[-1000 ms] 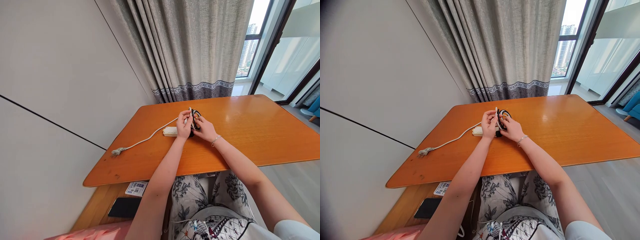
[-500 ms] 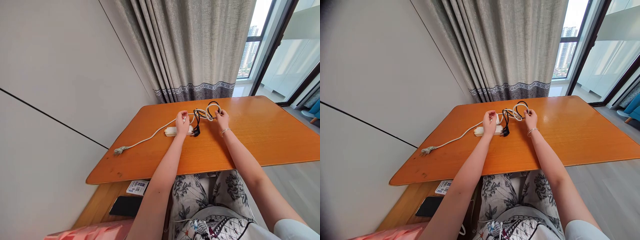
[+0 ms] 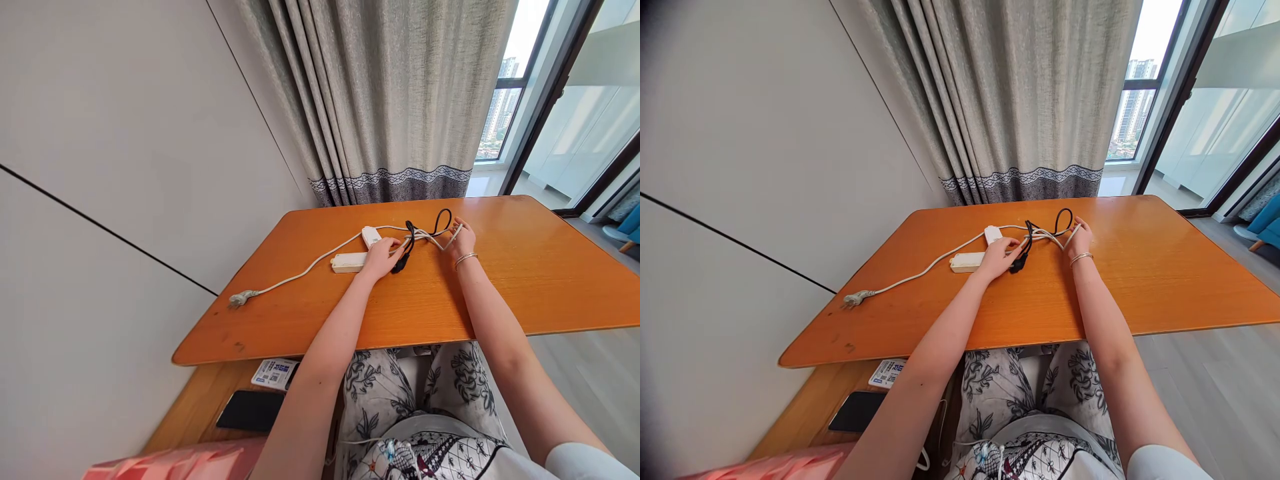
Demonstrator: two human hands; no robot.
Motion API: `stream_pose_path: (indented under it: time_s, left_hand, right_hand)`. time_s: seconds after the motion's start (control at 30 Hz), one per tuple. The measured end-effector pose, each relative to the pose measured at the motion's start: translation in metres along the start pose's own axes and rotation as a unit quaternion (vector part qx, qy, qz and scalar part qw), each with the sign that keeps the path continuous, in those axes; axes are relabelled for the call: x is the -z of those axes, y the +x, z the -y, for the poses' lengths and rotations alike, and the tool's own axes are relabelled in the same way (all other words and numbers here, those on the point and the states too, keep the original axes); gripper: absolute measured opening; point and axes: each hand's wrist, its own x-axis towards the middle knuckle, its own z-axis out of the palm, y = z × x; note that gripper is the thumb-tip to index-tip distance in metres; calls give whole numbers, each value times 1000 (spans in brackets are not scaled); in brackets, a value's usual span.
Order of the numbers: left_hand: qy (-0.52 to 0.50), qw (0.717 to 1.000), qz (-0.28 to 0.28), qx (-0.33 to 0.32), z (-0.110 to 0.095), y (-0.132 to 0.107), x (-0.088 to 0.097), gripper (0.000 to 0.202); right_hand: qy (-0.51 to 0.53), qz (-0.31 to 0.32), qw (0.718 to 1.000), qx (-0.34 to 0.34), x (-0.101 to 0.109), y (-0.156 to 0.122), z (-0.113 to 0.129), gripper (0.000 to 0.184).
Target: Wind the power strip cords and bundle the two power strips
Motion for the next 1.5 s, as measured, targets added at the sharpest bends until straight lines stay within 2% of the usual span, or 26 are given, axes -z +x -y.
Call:
stream_pose_path:
  time_s: [0.13, 0.23, 0.3, 0.4, 0.47, 0.57, 0.6, 0.67, 0.77, 0.87, 0.97, 1.07, 1.2, 1.37, 1.43, 1.5]
  left_hand:
    - [37, 999, 8, -18, -8, -2, 5, 16]
    - [63, 998, 23, -11, -14, -2, 10, 20]
    - [68, 996, 49, 15, -15, -2, 13, 21]
    - [40, 994, 75, 70, -13, -2, 15, 17]
    - [24, 994, 62, 88, -9, -1, 15, 15]
    - [10, 995, 28, 96, -4, 0, 13, 15]
    - [4, 995, 21, 102, -3, 0, 12, 15]
    - [6, 994, 4, 111, -1, 1, 11, 15]
    - [73, 992, -31, 98, -1, 1, 12, 13]
    - [150, 983, -27, 101, -4, 0, 14, 16]
    - [168, 977, 35, 126, -9, -2, 13, 25]
    - [174, 976, 67, 116, -17, -5, 7, 26]
    - [184, 975, 93, 84, -27, -7, 0, 25]
    - [168, 976, 92, 101, -37, -7, 0, 19]
    - [173, 975, 91, 102, -40, -6, 2, 21]
    - [182, 973, 93, 105, -43, -5, 4, 23]
  right_hand:
    - [-2, -40, 999, 36, 7, 0, 14, 15]
    - [-16, -72, 988, 137, 3, -8, 24, 19]
    - [-56, -49, 974, 213, -3, -19, 29, 21]
    - [-195, 48, 941, 272, -13, -45, 32, 25]
    - [-349, 110, 886, 284, -19, -66, 35, 28]
    - [-566, 162, 755, 288, -27, -93, 41, 41]
    - [-612, 173, 718, 283, -29, -101, 43, 46]
    - [-671, 194, 662, 271, -33, -113, 46, 54]
    - [-712, 212, 610, 277, -36, -122, 46, 51]
    - [-715, 225, 593, 293, -37, -124, 40, 39]
    - [-702, 234, 600, 305, -38, -121, 35, 30]
    - [-671, 229, 643, 290, -37, -115, 33, 22]
    - [-592, 206, 735, 259, -32, -100, 32, 19]
    - [-391, 147, 882, 217, -22, -70, 26, 24]
    - [-312, 121, 918, 211, -19, -59, 24, 22]
    - [-258, 91, 937, 217, -17, -50, 24, 19]
